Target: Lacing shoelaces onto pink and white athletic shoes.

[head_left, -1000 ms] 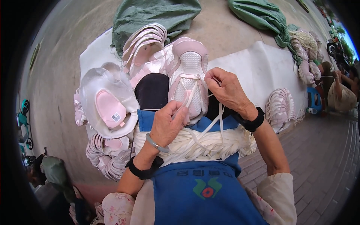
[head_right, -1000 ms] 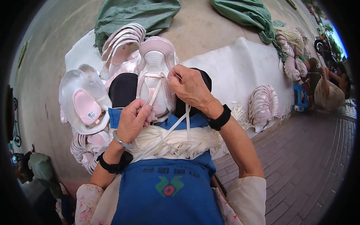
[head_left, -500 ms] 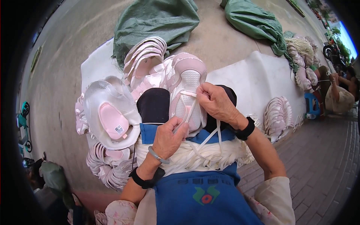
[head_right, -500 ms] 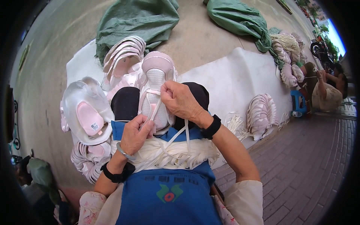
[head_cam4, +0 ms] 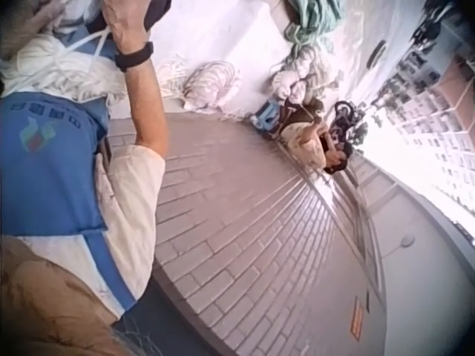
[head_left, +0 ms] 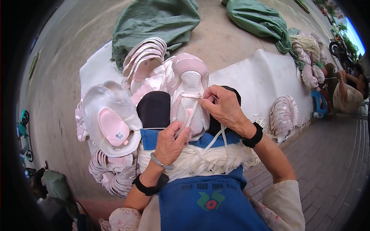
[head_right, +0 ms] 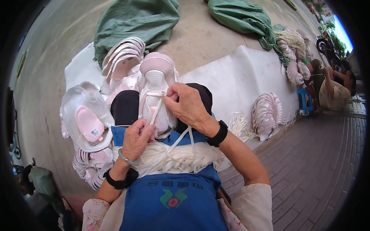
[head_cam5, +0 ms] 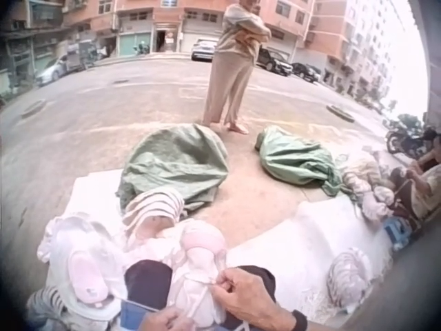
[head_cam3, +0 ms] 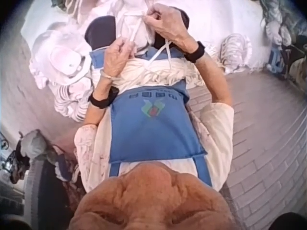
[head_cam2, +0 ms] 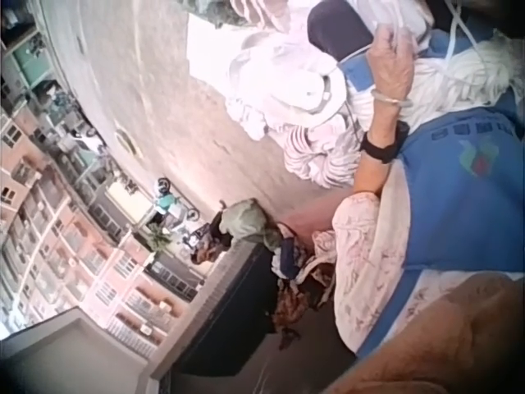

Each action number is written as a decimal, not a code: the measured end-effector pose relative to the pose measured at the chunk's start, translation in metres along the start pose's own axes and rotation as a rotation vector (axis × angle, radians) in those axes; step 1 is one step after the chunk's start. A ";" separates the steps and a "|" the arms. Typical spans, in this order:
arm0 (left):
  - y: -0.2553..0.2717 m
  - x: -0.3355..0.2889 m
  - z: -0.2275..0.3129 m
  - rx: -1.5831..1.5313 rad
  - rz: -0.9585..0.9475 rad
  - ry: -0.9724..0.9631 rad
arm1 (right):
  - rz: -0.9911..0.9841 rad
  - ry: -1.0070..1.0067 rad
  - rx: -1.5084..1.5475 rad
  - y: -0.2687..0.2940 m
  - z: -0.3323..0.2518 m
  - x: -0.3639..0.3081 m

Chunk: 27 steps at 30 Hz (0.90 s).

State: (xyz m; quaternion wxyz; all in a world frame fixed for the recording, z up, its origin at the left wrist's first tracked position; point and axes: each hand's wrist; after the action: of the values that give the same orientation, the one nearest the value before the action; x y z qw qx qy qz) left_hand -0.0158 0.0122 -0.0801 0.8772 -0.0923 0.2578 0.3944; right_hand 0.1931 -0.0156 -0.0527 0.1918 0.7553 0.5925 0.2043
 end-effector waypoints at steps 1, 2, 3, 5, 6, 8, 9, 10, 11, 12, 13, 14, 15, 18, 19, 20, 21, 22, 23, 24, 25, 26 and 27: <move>0.001 0.000 0.000 0.007 -0.018 0.003 | 0.033 0.016 -0.025 -0.002 0.000 0.000; 0.001 0.000 0.001 0.015 -0.035 0.007 | 0.035 0.014 -0.024 -0.004 0.001 0.000; 0.001 -0.001 0.000 0.017 -0.035 0.012 | 0.091 0.050 -0.040 -0.007 0.001 0.000; 0.000 0.000 -0.001 0.051 0.013 -0.050 | 0.146 0.082 -0.052 -0.011 0.001 0.001; 0.000 0.000 -0.001 0.053 0.012 -0.046 | 0.174 0.107 -0.051 -0.012 0.000 0.001; -0.001 0.001 -0.001 0.030 0.008 -0.043 | 0.201 0.127 -0.049 -0.016 0.001 0.000; 0.000 0.001 0.000 0.030 0.006 -0.039 | 0.231 0.158 -0.024 -0.018 0.002 0.000; 0.000 0.001 0.001 0.041 -0.012 -0.020 | 0.262 0.189 0.001 -0.019 0.003 0.000; 0.001 0.001 0.001 0.051 -0.030 -0.001 | 0.261 0.185 0.000 -0.016 0.006 0.001; 0.002 0.001 0.001 0.050 -0.030 0.003 | 0.121 0.088 0.128 -0.011 0.009 0.003; 0.003 0.000 0.000 0.052 -0.032 0.007 | -0.023 -0.010 0.254 -0.004 0.006 0.007; 0.003 0.000 -0.001 0.053 -0.035 0.010 | -0.196 -0.430 0.778 0.012 0.001 0.010; 0.003 0.000 -0.001 0.052 -0.036 0.014 | -0.268 -0.478 0.845 0.022 0.005 0.014; 0.002 0.001 -0.001 0.038 -0.039 -0.006 | -0.343 -0.358 0.628 0.023 0.002 0.019; 0.002 0.001 -0.001 0.036 -0.038 0.002 | -0.338 -0.186 0.345 0.020 0.001 0.020; 0.002 0.002 -0.001 0.035 -0.037 0.009 | -0.342 -0.187 0.346 0.017 0.004 0.019; 0.002 0.002 -0.001 0.034 -0.036 0.009 | -0.232 -0.122 0.288 0.014 0.009 0.017; 0.001 0.001 0.000 0.045 -0.032 0.008 | -0.122 -0.058 0.230 0.011 0.012 0.015; 0.001 0.001 0.001 0.056 -0.028 0.006 | -0.122 -0.058 0.229 0.009 0.013 0.013; 0.001 0.000 0.001 0.055 -0.029 0.007 | -0.067 -0.037 0.173 0.006 0.013 0.010; 0.002 -0.002 0.001 0.052 -0.021 -0.004 | -0.011 -0.016 0.116 0.004 0.012 0.007; 0.002 -0.003 0.001 0.048 -0.013 -0.015 | -0.011 -0.017 0.115 0.002 0.011 0.005; 0.002 -0.003 0.002 0.047 -0.012 -0.017 | 0.046 0.024 0.100 -0.001 0.008 0.004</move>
State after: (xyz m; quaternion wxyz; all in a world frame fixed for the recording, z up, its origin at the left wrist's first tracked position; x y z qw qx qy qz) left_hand -0.0182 0.0120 -0.0767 0.8836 -0.0698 0.2590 0.3837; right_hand 0.1979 -0.0121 -0.0598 0.1419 0.7748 0.5867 0.1881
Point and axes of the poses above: each hand's wrist, its own x-axis towards the middle knuckle, its own y-axis out of the back of the hand, z = x × y, and after that the axes turned 12 degrees about y, right-handed
